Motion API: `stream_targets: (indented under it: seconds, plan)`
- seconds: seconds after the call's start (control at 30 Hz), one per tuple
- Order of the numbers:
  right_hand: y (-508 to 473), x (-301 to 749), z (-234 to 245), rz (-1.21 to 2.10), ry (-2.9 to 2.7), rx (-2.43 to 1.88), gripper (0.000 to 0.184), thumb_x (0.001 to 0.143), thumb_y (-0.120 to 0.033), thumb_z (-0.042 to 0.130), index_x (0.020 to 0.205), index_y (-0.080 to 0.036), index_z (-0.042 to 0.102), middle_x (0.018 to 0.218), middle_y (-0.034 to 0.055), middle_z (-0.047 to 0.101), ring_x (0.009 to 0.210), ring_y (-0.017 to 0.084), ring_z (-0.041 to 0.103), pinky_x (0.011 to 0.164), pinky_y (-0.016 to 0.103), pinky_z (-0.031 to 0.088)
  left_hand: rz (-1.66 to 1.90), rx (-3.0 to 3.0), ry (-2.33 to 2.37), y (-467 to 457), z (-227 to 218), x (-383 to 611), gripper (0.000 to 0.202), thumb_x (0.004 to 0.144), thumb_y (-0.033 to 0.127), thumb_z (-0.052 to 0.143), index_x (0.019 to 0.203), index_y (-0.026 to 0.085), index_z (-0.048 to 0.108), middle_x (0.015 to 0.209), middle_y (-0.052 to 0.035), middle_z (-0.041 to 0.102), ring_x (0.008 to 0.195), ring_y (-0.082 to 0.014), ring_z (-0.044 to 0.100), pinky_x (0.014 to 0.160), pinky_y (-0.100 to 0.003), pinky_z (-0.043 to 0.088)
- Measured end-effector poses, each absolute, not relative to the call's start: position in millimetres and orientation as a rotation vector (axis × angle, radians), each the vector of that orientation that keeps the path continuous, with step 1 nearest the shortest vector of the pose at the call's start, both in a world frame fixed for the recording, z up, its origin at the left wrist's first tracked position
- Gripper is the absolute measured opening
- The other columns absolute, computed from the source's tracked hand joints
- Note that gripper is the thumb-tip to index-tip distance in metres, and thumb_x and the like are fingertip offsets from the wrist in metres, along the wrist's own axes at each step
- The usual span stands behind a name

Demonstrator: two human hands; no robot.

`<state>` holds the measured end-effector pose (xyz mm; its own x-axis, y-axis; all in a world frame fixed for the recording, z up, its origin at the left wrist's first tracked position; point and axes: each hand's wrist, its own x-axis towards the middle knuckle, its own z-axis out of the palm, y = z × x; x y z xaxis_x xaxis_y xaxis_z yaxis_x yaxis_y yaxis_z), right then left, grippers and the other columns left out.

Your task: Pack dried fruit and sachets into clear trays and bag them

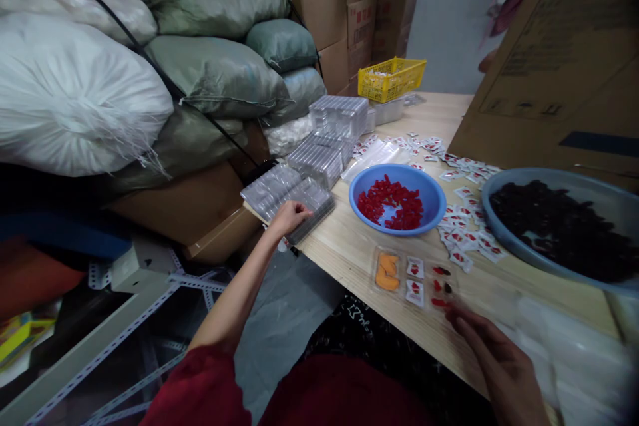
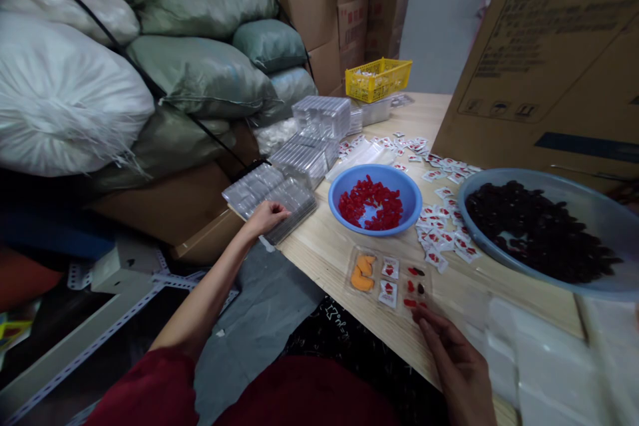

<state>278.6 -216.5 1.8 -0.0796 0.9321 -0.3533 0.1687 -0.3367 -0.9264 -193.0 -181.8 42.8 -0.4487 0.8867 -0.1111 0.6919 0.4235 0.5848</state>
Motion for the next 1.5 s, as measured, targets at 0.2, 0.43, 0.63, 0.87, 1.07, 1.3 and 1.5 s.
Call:
stream_targets:
  seconds: [0.2, 0.43, 0.63, 0.87, 1.07, 1.3, 1.5]
  plan:
    - [-217.6, 275.6, 5.7, 1.464, -1.238, -1.532, 0.049, 0.071, -0.058, 0.073, 0.106, -0.024, 0.074, 0.121, 0.0041, 0.071, 0.126, 0.034, 0.056, 0.118, 0.047, 0.032, 0.642, 1.343, 2.288, -180.2, 40.0, -194.6, 0.027, 0.076, 0.039, 0.060, 0.072, 0.015, 0.071, 0.060, 0.0004, 0.062, 0.059, -0.0132, 0.052, 0.058, -0.024, 0.036]
    - [-218.1, 277.5, 3.2, 1.423, -1.268, -1.548, 0.050, 0.071, -0.059, 0.073, 0.105, -0.023, 0.075, 0.119, 0.0057, 0.072, 0.122, 0.034, 0.059, 0.112, 0.045, 0.041, 0.633, 1.400, 2.329, -185.2, 45.0, -185.6, 0.027, 0.077, 0.040, 0.061, 0.075, 0.015, 0.071, 0.070, -0.0026, 0.067, 0.067, -0.0159, 0.057, 0.062, -0.026, 0.037]
    - [-219.3, 279.7, 1.8, 1.435, -1.265, -1.537, 0.047, 0.071, -0.058, 0.073, 0.105, -0.025, 0.074, 0.120, 0.0033, 0.072, 0.126, 0.032, 0.057, 0.116, 0.042, 0.035, 0.650, 1.375, 2.320, -185.7, 43.7, -187.0, 0.030, 0.076, 0.041, 0.060, 0.078, 0.014, 0.072, 0.070, -0.0017, 0.068, 0.066, -0.0153, 0.057, 0.061, -0.025, 0.039]
    - [-220.5, 278.8, 7.8, 1.473, -1.248, -1.529, 0.050, 0.070, -0.060, 0.074, 0.106, -0.025, 0.075, 0.124, 0.0042, 0.070, 0.128, 0.034, 0.054, 0.119, 0.047, 0.028, 0.562, 1.441, 2.353, -185.1, 41.7, -189.2, 0.027, 0.081, 0.035, 0.056, 0.082, 0.014, 0.073, 0.073, -0.0024, 0.070, 0.068, -0.0154, 0.060, 0.063, -0.025, 0.040]
    - [-221.1, 276.9, 12.2, 1.454, -1.258, -1.549, 0.050, 0.068, -0.060, 0.074, 0.102, -0.024, 0.076, 0.120, 0.0054, 0.072, 0.125, 0.034, 0.057, 0.115, 0.044, 0.037, 0.327, 1.539, 2.491, -186.2, 51.3, -173.4, 0.023, 0.084, 0.027, 0.053, 0.087, 0.016, 0.073, 0.082, -0.0095, 0.072, 0.078, -0.0211, 0.065, 0.070, -0.028, 0.042]
    - [-222.3, 276.5, 11.1, 1.448, -1.235, -1.532, 0.050, 0.067, -0.059, 0.075, 0.102, -0.023, 0.076, 0.119, 0.0056, 0.072, 0.125, 0.033, 0.057, 0.114, 0.042, 0.039, 0.035, 1.635, 2.596, -187.8, 57.3, -153.4, 0.019, 0.083, 0.023, 0.056, 0.089, 0.013, 0.071, 0.092, -0.0174, 0.071, 0.092, -0.0297, 0.068, 0.079, -0.035, 0.046]
    - [-220.5, 278.9, 0.2, 1.417, -1.285, -1.496, 0.051, 0.069, -0.060, 0.074, 0.102, -0.022, 0.075, 0.118, 0.0083, 0.072, 0.123, 0.035, 0.059, 0.113, 0.048, 0.039, 0.027, 1.782, 2.641, -205.0, 111.4, -154.8, 0.022, 0.089, 0.022, 0.046, 0.097, 0.013, 0.065, 0.099, -0.0149, 0.069, 0.091, -0.0255, 0.065, 0.076, -0.033, 0.044]
